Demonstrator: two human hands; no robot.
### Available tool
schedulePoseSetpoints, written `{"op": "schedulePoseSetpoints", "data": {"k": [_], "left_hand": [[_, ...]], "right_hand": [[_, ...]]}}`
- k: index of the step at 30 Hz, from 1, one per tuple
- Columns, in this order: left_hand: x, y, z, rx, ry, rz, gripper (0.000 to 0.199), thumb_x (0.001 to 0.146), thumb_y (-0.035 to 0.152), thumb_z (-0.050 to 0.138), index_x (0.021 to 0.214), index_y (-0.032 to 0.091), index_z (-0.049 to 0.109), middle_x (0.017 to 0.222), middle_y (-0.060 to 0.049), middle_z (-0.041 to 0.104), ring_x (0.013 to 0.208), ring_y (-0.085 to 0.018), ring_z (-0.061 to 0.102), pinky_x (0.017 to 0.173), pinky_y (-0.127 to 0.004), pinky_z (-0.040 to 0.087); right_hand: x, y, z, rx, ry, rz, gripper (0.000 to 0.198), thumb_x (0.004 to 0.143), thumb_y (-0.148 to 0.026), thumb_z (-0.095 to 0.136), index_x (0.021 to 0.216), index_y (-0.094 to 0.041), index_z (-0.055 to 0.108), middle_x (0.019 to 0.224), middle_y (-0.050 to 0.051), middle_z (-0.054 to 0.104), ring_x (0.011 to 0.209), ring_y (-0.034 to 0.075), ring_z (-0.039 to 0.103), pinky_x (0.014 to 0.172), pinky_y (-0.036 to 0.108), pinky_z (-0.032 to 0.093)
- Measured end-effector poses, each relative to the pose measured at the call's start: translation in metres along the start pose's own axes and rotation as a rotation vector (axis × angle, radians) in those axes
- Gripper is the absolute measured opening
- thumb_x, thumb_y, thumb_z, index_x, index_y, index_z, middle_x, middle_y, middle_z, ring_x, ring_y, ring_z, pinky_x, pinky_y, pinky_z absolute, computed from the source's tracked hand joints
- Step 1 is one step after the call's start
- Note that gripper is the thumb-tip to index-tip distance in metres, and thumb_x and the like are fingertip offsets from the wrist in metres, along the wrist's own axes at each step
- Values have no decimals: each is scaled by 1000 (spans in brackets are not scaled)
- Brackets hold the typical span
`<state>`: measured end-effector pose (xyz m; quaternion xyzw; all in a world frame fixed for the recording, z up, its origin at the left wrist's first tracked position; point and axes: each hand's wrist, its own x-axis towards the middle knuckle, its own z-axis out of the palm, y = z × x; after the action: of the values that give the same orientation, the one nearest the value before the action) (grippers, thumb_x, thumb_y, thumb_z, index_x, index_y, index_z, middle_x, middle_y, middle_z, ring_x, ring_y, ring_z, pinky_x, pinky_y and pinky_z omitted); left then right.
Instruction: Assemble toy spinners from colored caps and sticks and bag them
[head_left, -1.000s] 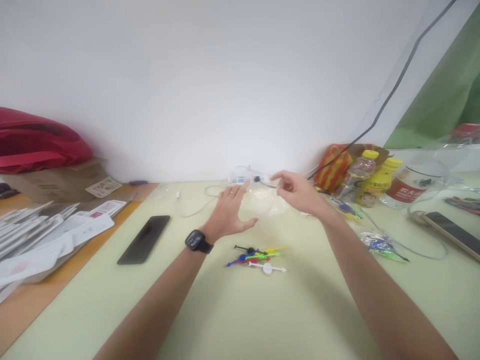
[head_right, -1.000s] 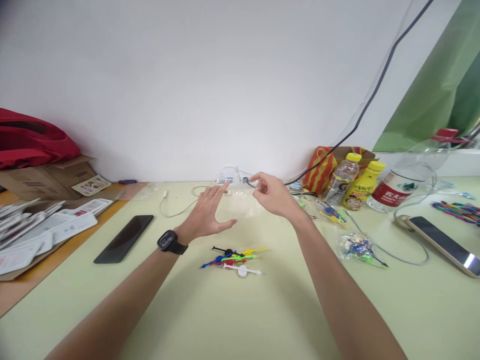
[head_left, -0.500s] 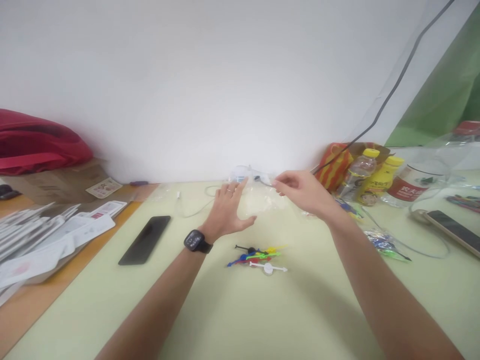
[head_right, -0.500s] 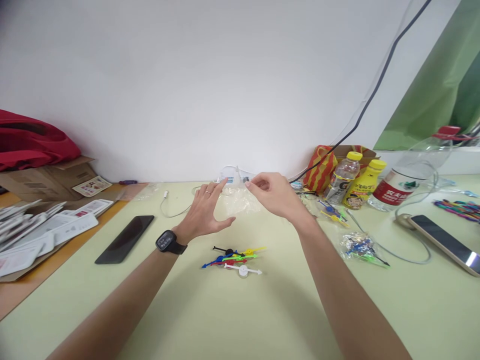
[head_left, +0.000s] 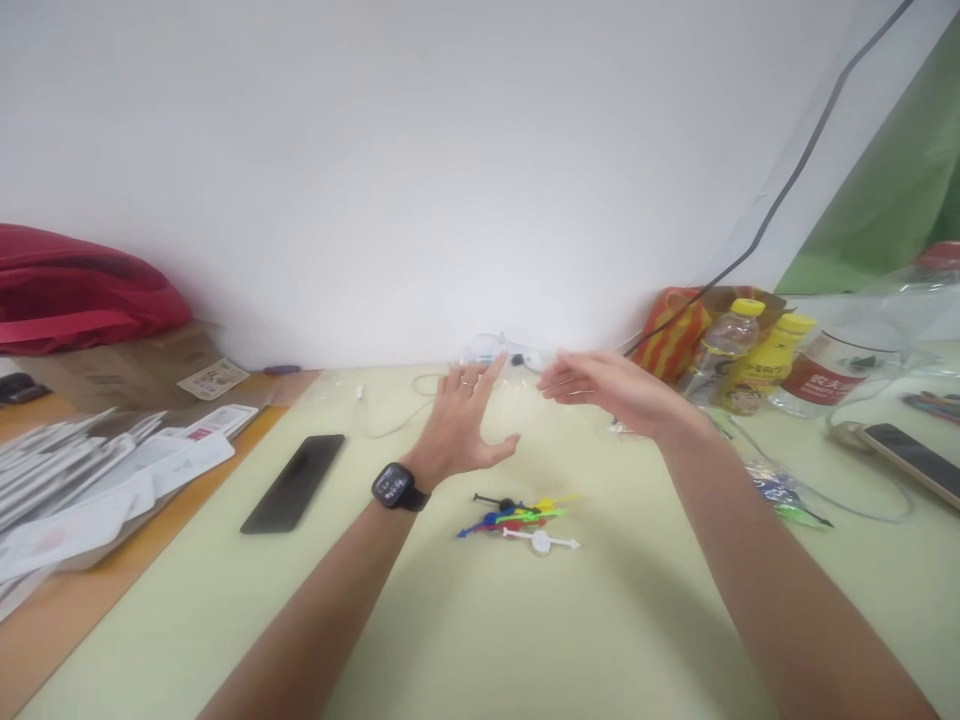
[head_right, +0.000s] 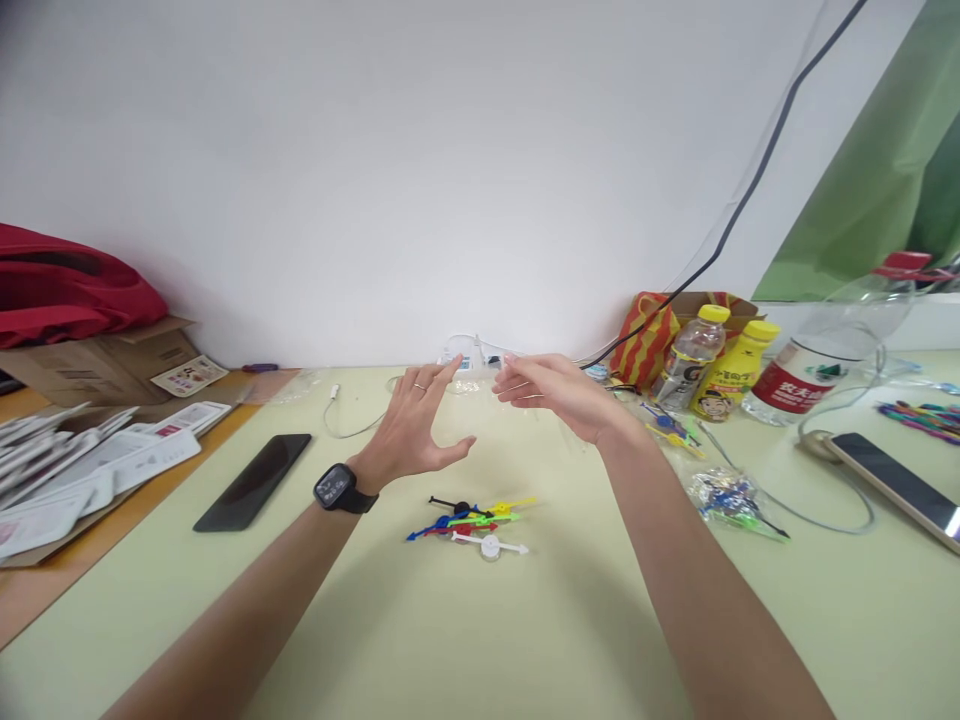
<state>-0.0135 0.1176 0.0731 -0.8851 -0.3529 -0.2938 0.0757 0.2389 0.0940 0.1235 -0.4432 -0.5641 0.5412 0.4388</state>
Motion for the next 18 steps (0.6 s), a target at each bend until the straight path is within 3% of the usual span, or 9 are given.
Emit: {"op": "schedulePoseSetpoints", "data": {"k": [10, 18], "left_hand": [[3, 13, -7, -7, -17, 44, 104, 77, 47, 69, 164, 23, 16, 142, -15, 47, 125, -40, 42, 109, -55, 32], [6, 21, -7, -19, -20, 75, 104, 78, 44, 68, 164, 25, 14, 142, -14, 49, 118, -39, 45, 106, -55, 32]], "right_hand": [[-5, -2, -1, 169, -381, 64, 40, 94, -53, 65, 108, -18, 77, 126, 14, 73, 125, 29, 65, 108, 47, 51], [-2, 1, 9, 226, -442, 121, 50, 99, -61, 51, 123, -22, 72, 137, 10, 67, 134, 28, 58, 114, 50, 44]]}}
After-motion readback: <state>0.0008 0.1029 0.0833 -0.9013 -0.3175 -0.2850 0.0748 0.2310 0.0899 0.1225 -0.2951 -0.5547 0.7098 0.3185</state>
